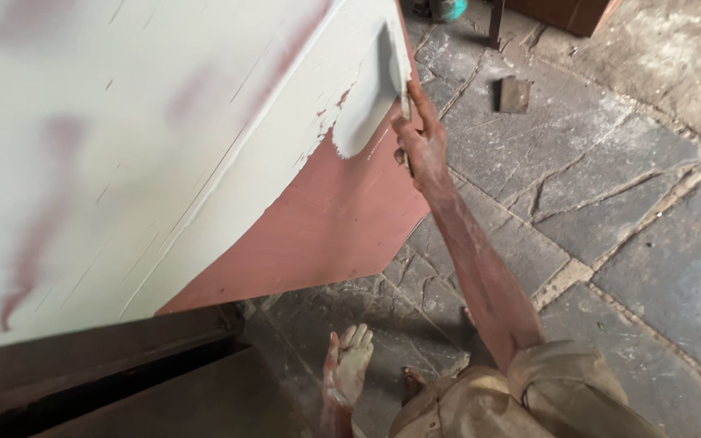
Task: The person applies a white plaster-like substance to a reddish-brown vertical surface using a trowel. They repeatedly scoop material from their left hand and spread it across the surface in smooth strokes.
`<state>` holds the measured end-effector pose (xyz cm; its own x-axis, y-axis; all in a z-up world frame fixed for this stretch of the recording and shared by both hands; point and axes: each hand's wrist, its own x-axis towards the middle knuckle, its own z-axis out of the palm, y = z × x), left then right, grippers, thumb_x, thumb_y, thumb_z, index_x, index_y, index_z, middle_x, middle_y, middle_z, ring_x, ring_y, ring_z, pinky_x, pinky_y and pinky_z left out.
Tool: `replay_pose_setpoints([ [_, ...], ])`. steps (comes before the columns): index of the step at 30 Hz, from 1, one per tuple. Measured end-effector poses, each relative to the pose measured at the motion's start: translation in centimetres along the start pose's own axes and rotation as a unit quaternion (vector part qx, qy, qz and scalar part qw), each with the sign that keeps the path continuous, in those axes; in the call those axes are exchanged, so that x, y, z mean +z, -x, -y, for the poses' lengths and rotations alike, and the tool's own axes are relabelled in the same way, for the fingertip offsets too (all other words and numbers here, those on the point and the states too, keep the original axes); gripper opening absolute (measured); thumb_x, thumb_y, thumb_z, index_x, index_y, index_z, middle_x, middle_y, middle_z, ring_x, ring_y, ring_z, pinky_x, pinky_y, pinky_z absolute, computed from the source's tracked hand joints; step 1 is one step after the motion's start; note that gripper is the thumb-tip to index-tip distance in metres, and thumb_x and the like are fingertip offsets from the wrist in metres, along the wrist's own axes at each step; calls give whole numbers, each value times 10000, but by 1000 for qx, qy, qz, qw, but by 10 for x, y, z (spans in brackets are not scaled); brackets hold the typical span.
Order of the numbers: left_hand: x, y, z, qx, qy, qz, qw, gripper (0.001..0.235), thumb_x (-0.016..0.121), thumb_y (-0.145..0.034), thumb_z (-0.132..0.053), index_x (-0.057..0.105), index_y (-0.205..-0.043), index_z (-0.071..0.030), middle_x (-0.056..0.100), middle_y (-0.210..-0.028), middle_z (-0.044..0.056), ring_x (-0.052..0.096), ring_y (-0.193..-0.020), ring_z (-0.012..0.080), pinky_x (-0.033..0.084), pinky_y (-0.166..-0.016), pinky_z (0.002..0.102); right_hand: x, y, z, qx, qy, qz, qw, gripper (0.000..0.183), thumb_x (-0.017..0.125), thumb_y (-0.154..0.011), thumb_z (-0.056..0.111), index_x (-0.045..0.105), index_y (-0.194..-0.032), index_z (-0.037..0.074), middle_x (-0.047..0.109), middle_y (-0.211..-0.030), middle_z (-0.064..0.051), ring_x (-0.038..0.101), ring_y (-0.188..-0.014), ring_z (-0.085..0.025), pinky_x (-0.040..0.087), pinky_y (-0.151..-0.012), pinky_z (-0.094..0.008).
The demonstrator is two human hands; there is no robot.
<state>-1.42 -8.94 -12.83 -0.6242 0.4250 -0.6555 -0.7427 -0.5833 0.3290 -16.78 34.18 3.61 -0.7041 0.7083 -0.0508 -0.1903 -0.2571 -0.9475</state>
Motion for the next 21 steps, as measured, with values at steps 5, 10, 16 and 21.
replay_pose_setpoints([
  [5, 3, -2, 9, 0, 8, -14, 1000, 695, 511, -997, -446, 419, -1464, 61, 420, -1571, 244, 395, -1445, 380, 325, -1168, 473, 3, -15, -13, -44, -21, 24, 999, 759, 624, -893, 151, 346, -1595, 77, 338, -1645, -193, 640, -711, -116, 567, -460, -262],
  [10, 11, -20, 13, -9, 14, -10, 1000, 695, 504, -1006, -441, 417, -1474, 65, 417, -1578, 242, 400, -1451, 380, 332, -1174, 471, 6, -28, -23, -147, 9, 30, 989, 711, 661, -1028, 211, 327, -1635, 51, 306, -1635, -225, 637, -1116, -90, 699, -656, -273],
  [16, -7, -14, 19, -16, -5, -32, 999, 705, 503, -1002, -456, 441, -1473, 65, 440, -1573, 247, 418, -1447, 396, 340, -1165, 477, 14, -13, -8, -17, 27, 12, 999, 760, 657, -953, 305, 336, -1615, 119, 580, -1376, -214, 554, -615, -81, 482, -379, -227],
  [21, -38, -19, 6, -14, 55, 57, 997, 666, 521, -1015, -451, 451, -1457, 42, 421, -1572, 213, 397, -1443, 368, 319, -1170, 457, 46, 41, -20, -10, 2, 31, 999, 763, 653, -954, 296, 324, -1612, 96, 592, -1391, -208, 536, -552, -65, 486, -369, -220],
])
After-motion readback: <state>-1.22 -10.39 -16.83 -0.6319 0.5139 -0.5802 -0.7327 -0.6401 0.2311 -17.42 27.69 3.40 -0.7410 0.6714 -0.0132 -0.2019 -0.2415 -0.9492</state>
